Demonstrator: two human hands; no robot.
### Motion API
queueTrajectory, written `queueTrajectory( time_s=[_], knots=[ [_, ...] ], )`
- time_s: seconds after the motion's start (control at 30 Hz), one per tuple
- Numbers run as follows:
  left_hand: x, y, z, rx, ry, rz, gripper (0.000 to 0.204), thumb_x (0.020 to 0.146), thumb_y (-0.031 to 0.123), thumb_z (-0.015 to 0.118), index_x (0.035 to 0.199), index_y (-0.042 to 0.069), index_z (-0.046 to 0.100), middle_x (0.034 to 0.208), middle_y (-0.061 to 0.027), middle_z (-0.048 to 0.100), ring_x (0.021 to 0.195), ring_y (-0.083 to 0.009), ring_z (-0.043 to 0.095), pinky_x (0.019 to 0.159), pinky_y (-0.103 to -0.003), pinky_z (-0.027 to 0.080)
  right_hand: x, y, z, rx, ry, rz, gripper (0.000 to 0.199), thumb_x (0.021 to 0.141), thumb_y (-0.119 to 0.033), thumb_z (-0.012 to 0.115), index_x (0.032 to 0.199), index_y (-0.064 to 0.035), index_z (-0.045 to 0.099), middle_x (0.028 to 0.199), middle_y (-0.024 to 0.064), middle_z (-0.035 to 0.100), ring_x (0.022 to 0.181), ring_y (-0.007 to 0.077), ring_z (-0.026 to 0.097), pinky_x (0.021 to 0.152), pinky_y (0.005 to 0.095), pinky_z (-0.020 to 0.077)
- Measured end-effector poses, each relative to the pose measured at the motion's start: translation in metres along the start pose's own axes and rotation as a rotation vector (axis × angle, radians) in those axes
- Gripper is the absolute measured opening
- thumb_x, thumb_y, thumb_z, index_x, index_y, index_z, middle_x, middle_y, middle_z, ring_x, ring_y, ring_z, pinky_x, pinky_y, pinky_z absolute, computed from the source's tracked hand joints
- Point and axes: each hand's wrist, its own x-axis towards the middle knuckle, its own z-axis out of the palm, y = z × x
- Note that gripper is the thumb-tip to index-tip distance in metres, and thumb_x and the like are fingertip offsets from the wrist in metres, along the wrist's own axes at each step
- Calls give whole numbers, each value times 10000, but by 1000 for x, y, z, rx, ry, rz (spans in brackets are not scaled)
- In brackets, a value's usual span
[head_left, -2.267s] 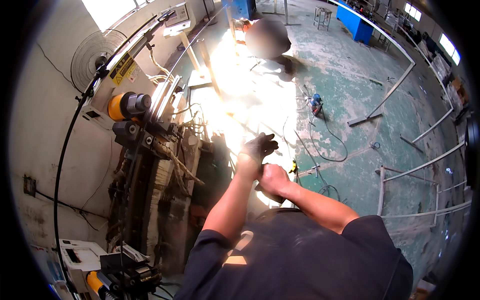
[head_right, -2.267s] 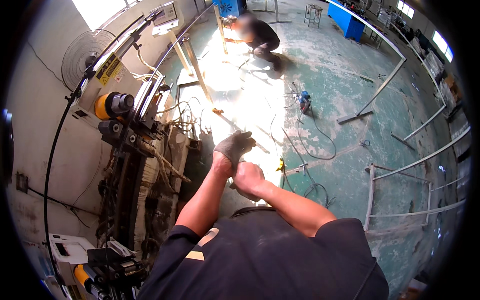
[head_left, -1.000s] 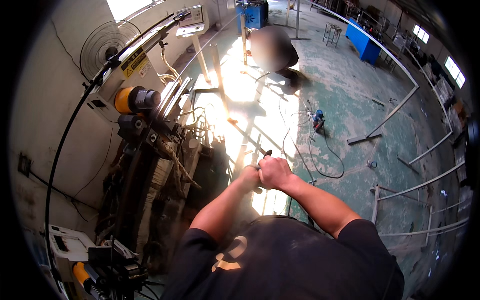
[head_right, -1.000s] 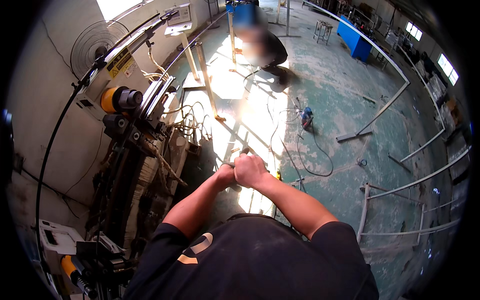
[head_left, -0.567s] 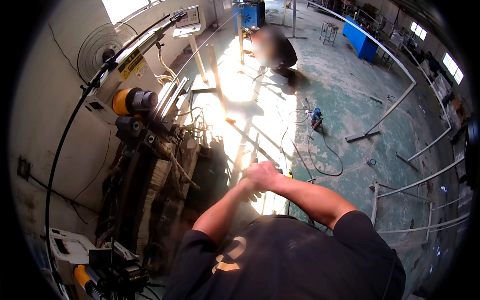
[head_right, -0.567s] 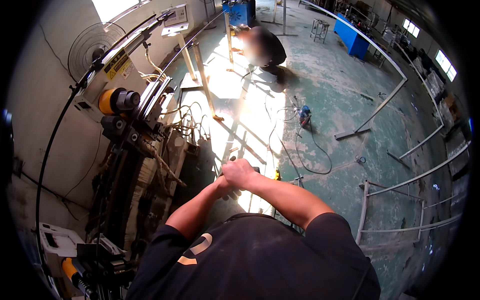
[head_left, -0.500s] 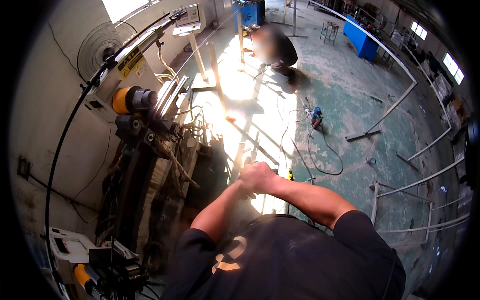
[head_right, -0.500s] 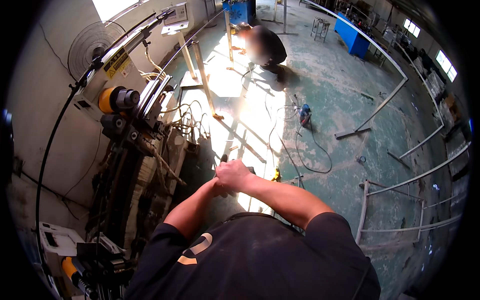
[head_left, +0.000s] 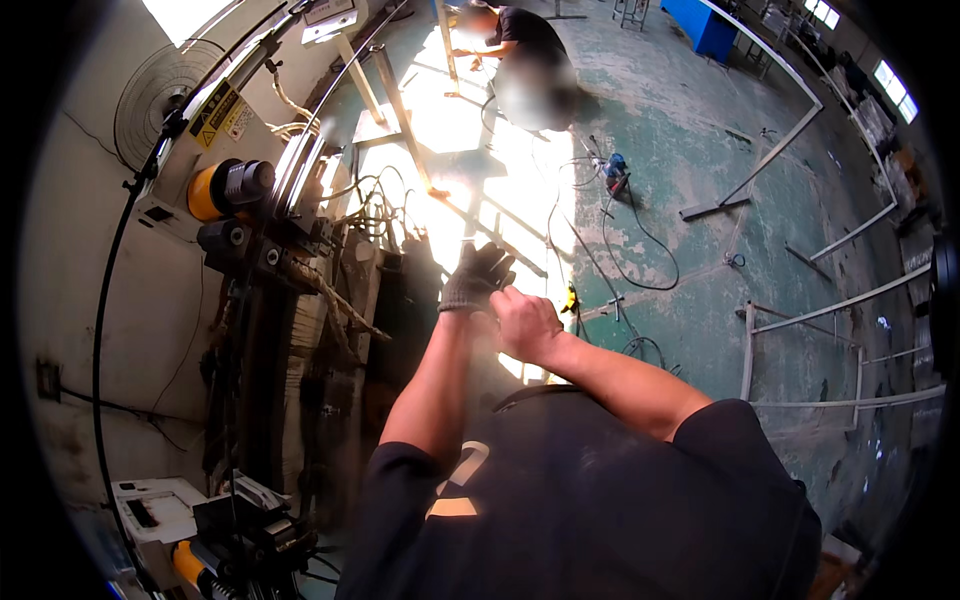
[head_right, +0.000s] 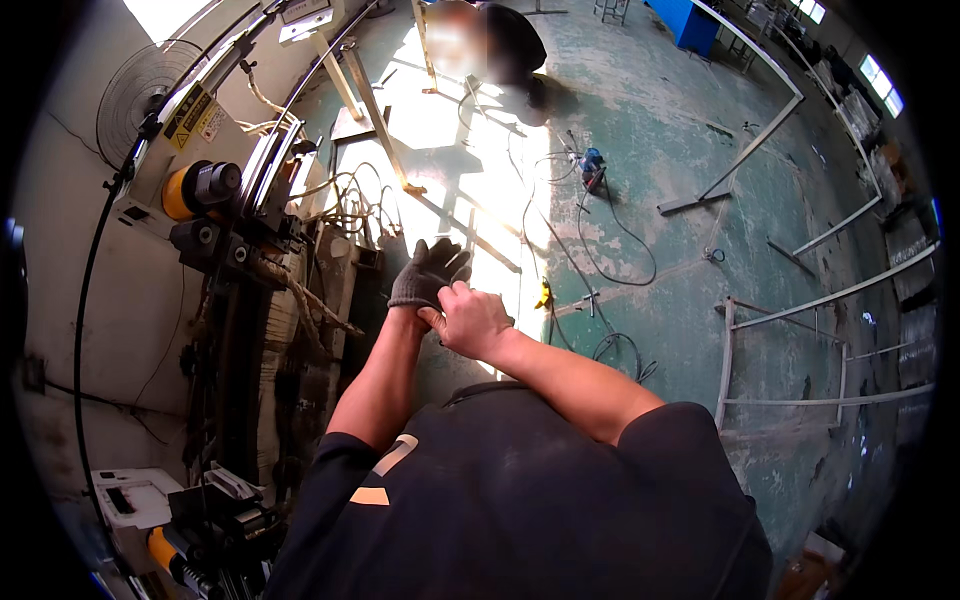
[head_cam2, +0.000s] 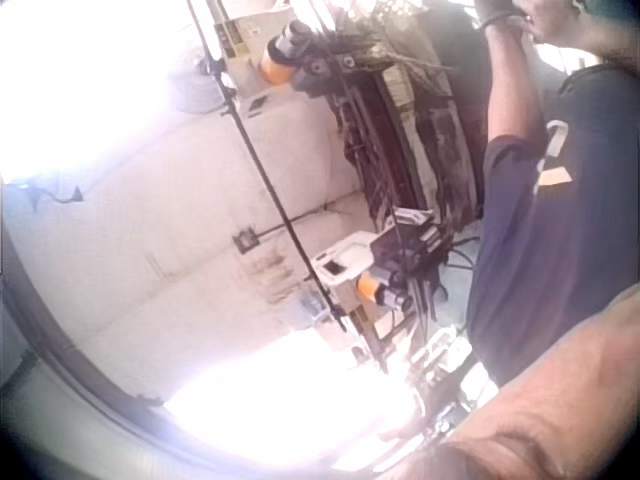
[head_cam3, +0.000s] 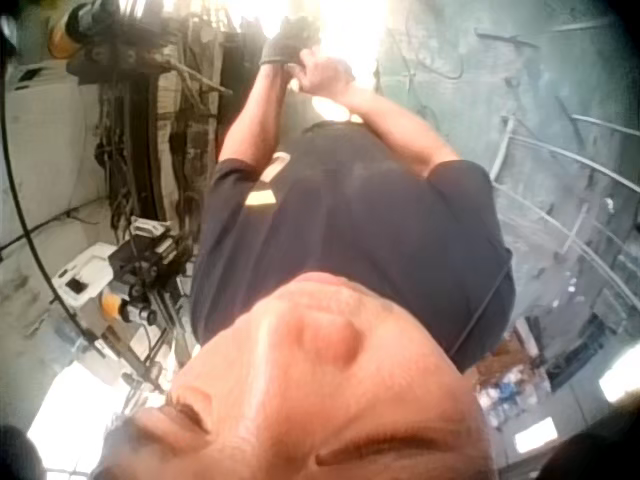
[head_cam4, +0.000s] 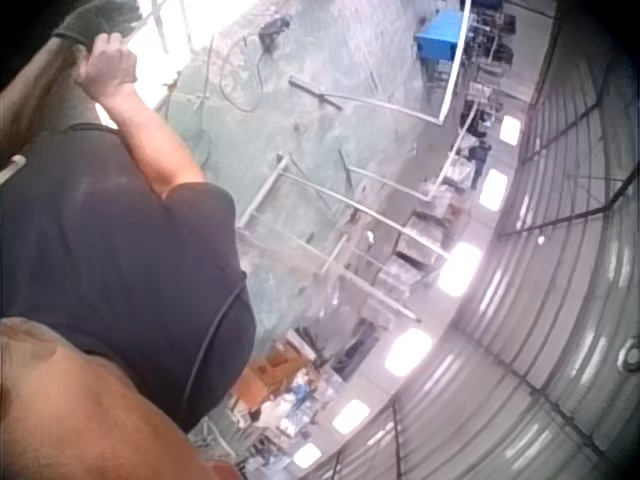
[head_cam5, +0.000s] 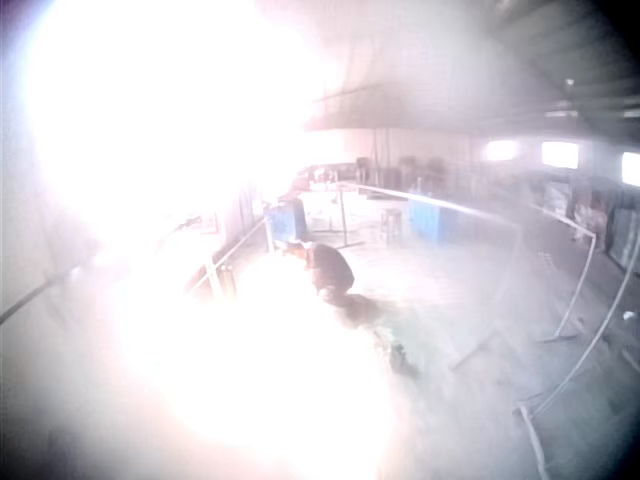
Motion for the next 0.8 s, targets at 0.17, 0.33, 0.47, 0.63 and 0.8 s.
queueTrajectory(
  time_s=[0.17,0.33,0.47,0.63,0.8],
  knots=[
    [-8,47,95,-310,51,17,540,1116,507,528,1442,85,611,1477,-139,621,1368,-306,557,1169,-470,448,10,15,-10,-88,107,-49,350,1009,-366,666,844,-62,615,795,136,629,653,331,700,564,450,572],
    [-25,73,143,-192,183,61,496,1098,487,586,1401,100,653,1392,-88,674,1236,-247,635,1071,-399,521,28,22,-30,-305,123,-182,140,894,-188,663,842,-73,604,794,108,633,672,287,711,547,401,577],
    [-16,67,149,1,278,93,397,1080,156,579,1466,67,560,1372,-35,635,1215,-187,614,1070,-345,496,26,27,-32,-182,-204,207,225,897,-224,661,945,-12,717,931,204,745,857,397,764,778,500,617],
    [17,48,100,77,64,427,504,1069,258,656,1496,20,535,1444,-141,606,1253,-351,646,1049,-464,542,29,1,-33,185,-487,387,366,943,-324,632,925,15,766,956,266,758,969,455,736,910,525,575],
    [-19,95,128,-287,-126,201,484,1117,194,443,1561,4,424,1531,-174,518,1413,-367,543,1200,-474,450,27,-12,-26,176,-431,191,372,903,-304,602,805,25,745,841,296,724,858,491,719,853,548,578]
  ],
)
